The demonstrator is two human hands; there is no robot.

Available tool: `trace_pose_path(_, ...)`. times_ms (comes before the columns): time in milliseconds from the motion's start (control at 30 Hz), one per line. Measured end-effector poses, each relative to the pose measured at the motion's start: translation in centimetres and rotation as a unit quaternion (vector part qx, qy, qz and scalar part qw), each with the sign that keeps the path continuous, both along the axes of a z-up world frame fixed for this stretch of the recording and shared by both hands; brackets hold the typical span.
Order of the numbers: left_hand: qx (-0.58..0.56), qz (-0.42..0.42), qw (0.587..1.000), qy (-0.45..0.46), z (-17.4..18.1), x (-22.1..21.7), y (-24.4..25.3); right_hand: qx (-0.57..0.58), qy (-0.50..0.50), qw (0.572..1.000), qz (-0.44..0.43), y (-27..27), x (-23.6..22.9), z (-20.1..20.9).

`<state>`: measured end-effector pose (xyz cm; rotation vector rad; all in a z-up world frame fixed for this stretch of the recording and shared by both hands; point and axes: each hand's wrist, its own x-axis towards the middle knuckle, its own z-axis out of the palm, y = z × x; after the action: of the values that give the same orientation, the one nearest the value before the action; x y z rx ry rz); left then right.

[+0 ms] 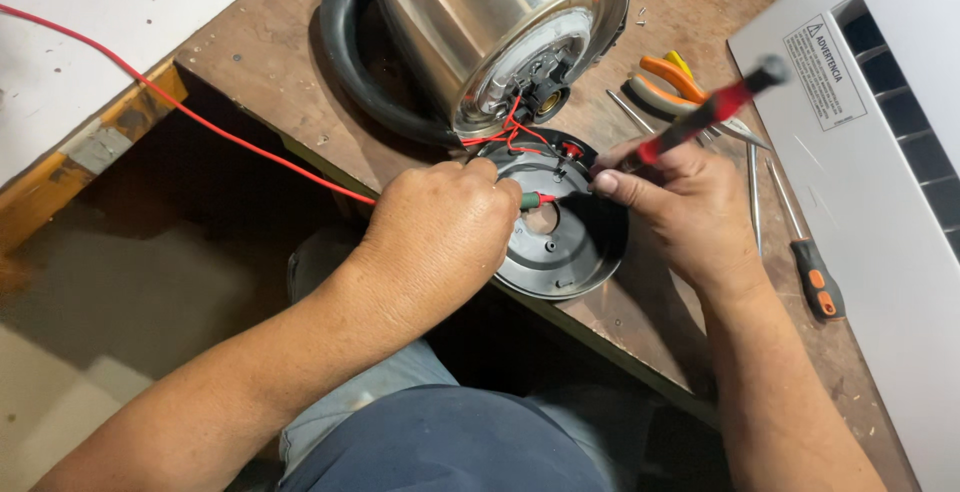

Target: The person disassembles a stainless steel electric kettle by unscrewing the base with a screwdriver. They then use a multimeter to test the internal wiring and heating element connections.

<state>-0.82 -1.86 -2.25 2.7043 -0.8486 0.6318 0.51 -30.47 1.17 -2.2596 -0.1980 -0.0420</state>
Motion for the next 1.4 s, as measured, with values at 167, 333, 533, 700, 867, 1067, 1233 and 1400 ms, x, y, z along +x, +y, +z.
trace_pose_path(167, -0.009, -0.005, 1.0, -0.018, 0.6, 0.0, 0.0, 0.06, -0.006, 0.998, -0.024, 0.1, 0.1, 0.0)
trace_pose_path(333, 0.01, 0.009, 0.998, -0.056, 0.5, -0.1, -0.1, 0.06, -0.011, 0.991, -0.12, 1.0, -0.6, 0.7)
trace_pose_path(533, -0.006, 0.004, 0.997, -0.081, 0.6, 0.2, -0.1, 0.069, 0.012, 0.988, -0.14, 1.1, -0.1, 0.2)
trace_pose_path(700, -0.037, -0.005, 0.995, -0.088, 1.4, 0.0, -0.1, 0.027, 0.008, 0.996, -0.088, 1.1, -0.2, 0.2)
trace_pose_path(867, -0.068, -0.018, 0.995, -0.072, 2.5, -0.2, -0.7, 0.068, 0.024, 0.989, -0.126, 1.5, -0.1, 1.0)
trace_pose_path(1067, -0.128, -0.061, 0.988, -0.057, 3.3, 0.4, -4.0, 0.193, 0.032, 0.978, -0.074, -0.2, 0.6, 0.7)
trace_pose_path(1233, -0.218, -0.059, 0.974, 0.002, 2.1, 2.9, -8.2, 0.282, -0.026, 0.956, -0.078, -0.4, 1.3, -1.7)
trace_pose_path(1400, -0.183, -0.02, 0.981, 0.061, 1.9, 3.9, -8.8, 0.256, -0.091, 0.956, -0.107, -1.4, 1.2, -0.5)
